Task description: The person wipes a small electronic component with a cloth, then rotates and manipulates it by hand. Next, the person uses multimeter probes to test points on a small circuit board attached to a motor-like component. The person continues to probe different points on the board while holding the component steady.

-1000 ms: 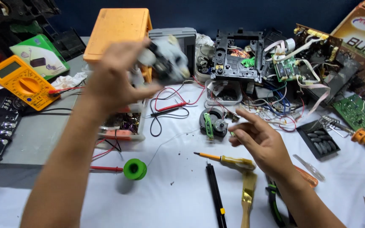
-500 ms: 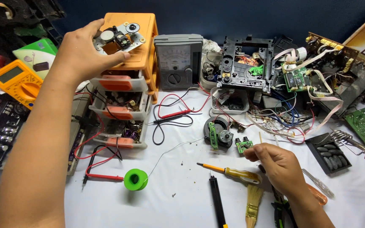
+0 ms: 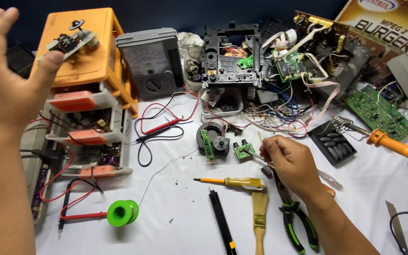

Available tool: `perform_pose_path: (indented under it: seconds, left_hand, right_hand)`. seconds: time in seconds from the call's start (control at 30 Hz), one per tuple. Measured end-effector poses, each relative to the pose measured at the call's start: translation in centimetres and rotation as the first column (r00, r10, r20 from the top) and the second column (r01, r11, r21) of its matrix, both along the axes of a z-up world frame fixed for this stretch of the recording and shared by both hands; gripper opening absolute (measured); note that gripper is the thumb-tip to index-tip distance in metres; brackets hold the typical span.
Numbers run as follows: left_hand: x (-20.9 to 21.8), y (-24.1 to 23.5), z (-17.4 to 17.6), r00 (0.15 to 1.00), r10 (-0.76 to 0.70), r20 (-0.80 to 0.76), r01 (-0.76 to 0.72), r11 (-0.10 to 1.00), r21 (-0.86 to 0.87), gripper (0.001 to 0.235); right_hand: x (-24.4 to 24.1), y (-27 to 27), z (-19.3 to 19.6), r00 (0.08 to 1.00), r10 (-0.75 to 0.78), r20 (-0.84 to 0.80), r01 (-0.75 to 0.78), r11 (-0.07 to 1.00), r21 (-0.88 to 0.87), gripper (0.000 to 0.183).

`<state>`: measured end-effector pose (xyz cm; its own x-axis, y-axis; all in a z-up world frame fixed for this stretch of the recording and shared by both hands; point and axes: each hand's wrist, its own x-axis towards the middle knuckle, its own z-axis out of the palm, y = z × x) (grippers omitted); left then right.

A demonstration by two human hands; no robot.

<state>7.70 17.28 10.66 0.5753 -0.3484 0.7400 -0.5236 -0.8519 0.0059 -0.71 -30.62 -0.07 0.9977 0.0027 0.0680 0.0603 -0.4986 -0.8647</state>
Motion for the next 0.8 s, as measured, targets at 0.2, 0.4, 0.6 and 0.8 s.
perform_pose_path:
  seconds: [0.2,0.4,0.6,0.8]
  left_hand:
    - [-5.2,-7.4,0.0,0.995,-0.050,0.083,0.043,0.996,0.082,0.044]
    - [-5.5,-12.9,-1.9,0.963,-0.248,-0.104,0.262,0.954,0.145,0.040]
    - [-4.0,-15.5,-6.5,0.965,-0.223,-0.142,0.239,0.965,0.107,0.037]
    - [-3.5,-18.1,-9.2,0.946,-0.222,-0.238,0.249,0.965,0.087,0.034]
  right_hand:
    - [-0.1,0.1,-0.3,0.997,-0.075,0.015,0.075,0.997,-0.024,0.048]
    - [-0.3,0.7,0.9,0.992,0.066,0.110,-0.049,0.987,-0.153,0.053]
    - [-0.1,0.3,-0.5,0.961,0.071,0.266,-0.023,0.983,-0.182,0.032]
    - [0.3,-0.1,-1.0,0.942,0.153,0.299,-0.100,0.977,-0.187,0.030]
